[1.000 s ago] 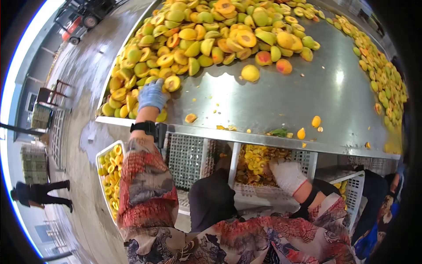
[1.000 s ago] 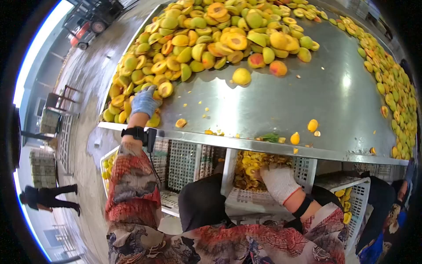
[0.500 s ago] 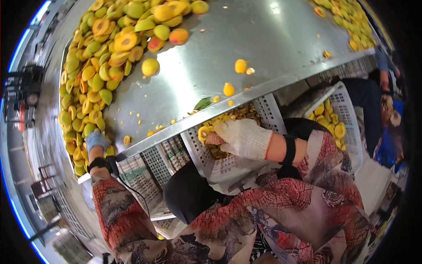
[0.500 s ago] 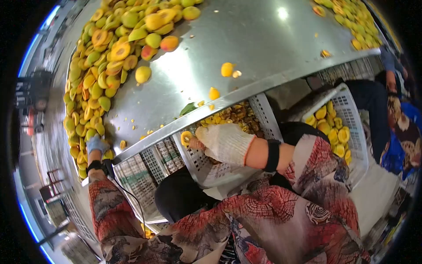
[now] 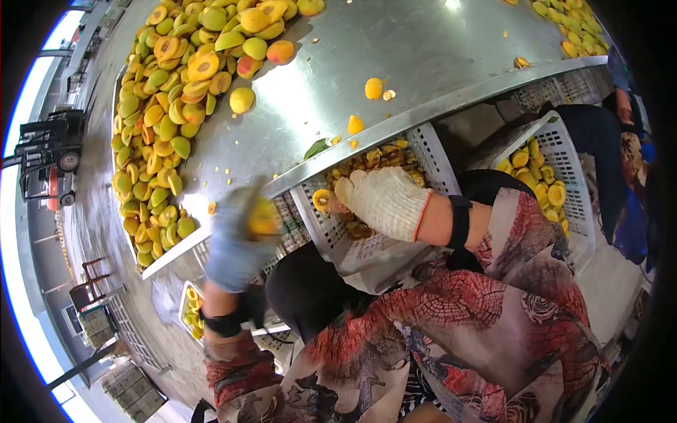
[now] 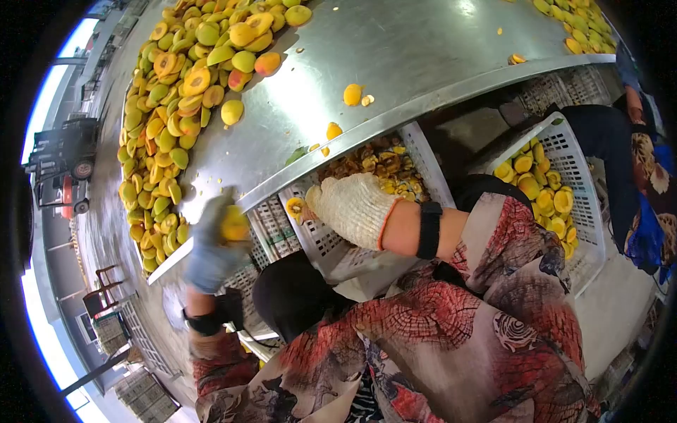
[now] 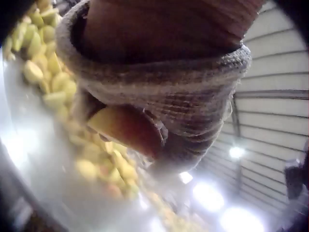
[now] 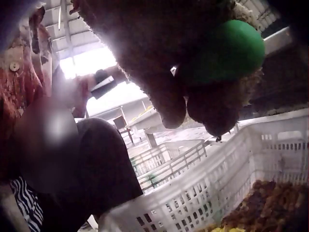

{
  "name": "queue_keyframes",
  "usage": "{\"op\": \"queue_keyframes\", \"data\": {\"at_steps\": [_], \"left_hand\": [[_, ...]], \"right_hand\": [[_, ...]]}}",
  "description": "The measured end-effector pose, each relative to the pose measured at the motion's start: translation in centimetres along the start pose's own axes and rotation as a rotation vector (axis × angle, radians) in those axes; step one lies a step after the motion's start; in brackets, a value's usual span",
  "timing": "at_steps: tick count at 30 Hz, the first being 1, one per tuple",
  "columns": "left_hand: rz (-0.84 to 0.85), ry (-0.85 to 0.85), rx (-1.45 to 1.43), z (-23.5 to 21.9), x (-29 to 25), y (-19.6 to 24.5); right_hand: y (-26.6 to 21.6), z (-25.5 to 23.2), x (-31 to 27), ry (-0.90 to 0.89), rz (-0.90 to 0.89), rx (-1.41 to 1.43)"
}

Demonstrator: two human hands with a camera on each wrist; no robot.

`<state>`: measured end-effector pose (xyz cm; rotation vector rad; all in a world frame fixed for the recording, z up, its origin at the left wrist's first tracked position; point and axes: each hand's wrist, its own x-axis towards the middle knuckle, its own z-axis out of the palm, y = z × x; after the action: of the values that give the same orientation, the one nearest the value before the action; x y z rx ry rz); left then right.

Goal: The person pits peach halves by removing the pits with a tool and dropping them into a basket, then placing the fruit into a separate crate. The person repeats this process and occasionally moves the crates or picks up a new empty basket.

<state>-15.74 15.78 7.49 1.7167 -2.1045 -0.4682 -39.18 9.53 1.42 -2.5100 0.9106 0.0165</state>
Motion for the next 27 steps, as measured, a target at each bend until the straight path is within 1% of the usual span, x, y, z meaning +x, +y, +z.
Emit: {"op": "queue_keyframes", "data": {"at_steps": [1, 2, 3, 6, 7, 8, 9, 11, 12, 13, 14, 15, 17, 18, 19, 21, 22, 23, 24, 25, 26, 27], "left_hand": [[0.007, -0.104, 0.01, 0.8, 0.7, 3.0], [0.132, -0.096, 0.076, 2.5, 0.6, 3.8], [0.121, -0.252, 0.146, 3.5, 0.6, 4.0], [0.124, -0.32, 0.16, 4.7, -0.4, 3.0], [-0.084, -0.209, -0.221, 5.0, -0.9, 2.6], [-0.295, -0.079, -0.596, 5.2, -1.3, 2.4], [-0.295, -0.073, -0.586, 4.9, -1.2, 2.7], [-0.549, 0.087, -1.137, 4.0, -1.2, 3.4], [-0.498, 0.179, -1.184, 4.4, -1.1, 4.1], [-0.495, 0.18, -1.182, 4.6, -0.9, 4.9], [-0.528, 0.104, -1.039, 4.7, -0.6, 5.7], [-0.56, 0.028, -0.896, 4.8, -0.6, 6.1], [-0.211, -0.1, -0.361, 6.5, -0.9, 4.5], [-0.269, -0.062, -0.504, 6.7, -1.2, 4.7], [-0.323, -0.023, -0.648, 6.8, -1.2, 5.0], [-0.543, 0.175, -1.148, 6.1, -1.2, 5.7], [-0.5, 0.195, -1.374, 5.7, -1.2, 5.3], [-0.374, 0.198, -1.552, 6.0, -1.4, 4.3], [-0.393, 0.253, -1.669, 5.9, -1.2, 4.4], [-0.407, 0.307, -1.787, 6.0, -0.9, 4.7], [-0.402, 0.319, -1.783, 6.0, -0.7, 4.9], [-0.39, 0.366, -1.886, 6.2, -0.4, 5.1]], "right_hand": [[-0.2, 0.1, -0.2, 0.004, -0.01, 0.001], [-0.2, 0.0, -0.4, 0.044, -0.028, -0.031], [-0.3, -0.1, -0.7, 0.084, -0.042, -0.063], [0.4, -0.6, -1.3, 0.155, -0.074, -0.123], [0.6, -0.7, -1.4, 0.159, -0.069, -0.115], [0.7, -1.3, -1.4, 0.173, -0.026, -0.126], [0.8, -1.9, -1.3, 0.189, 0.013, -0.137], [0.5, -2.8, -1.6, 0.176, 0.001, -0.118], [0.0, -3.1, -1.7, 0.139, 0.031, -0.122], [-0.3, -3.2, -1.9, 0.099, 0.064, -0.126], [0.1, -2.0, -1.8, 0.15, 0.015, -0.14], [0.3, -2.1, -1.9, 0.15, 0.015, -0.139], [0.4, -2.3, -2.1, 0.215, -0.042, -0.197], [0.7, -2.3, -2.1, 0.323, -0.073, -0.154], [0.7, -2.5, -2.4, 0.327, -0.07, -0.154], [0.4, -3.3, -3.0, 0.296, -0.018, -0.137], [0.4, -3.1, -3.0, 0.294, -0.032, -0.135], [0.5, -2.8, -2.9, 0.367, -0.007, 0.071], [0.5, -2.7, -2.8, 0.437, 0.018, 0.277], [0.3, -2.9, -2.7, 0.438, 0.002, 0.278], [0.0, -3.2, -2.8, 0.377, -0.066, 0.526], [-0.2, -3.3, -2.9, 0.309, -0.128, 0.772]]}}
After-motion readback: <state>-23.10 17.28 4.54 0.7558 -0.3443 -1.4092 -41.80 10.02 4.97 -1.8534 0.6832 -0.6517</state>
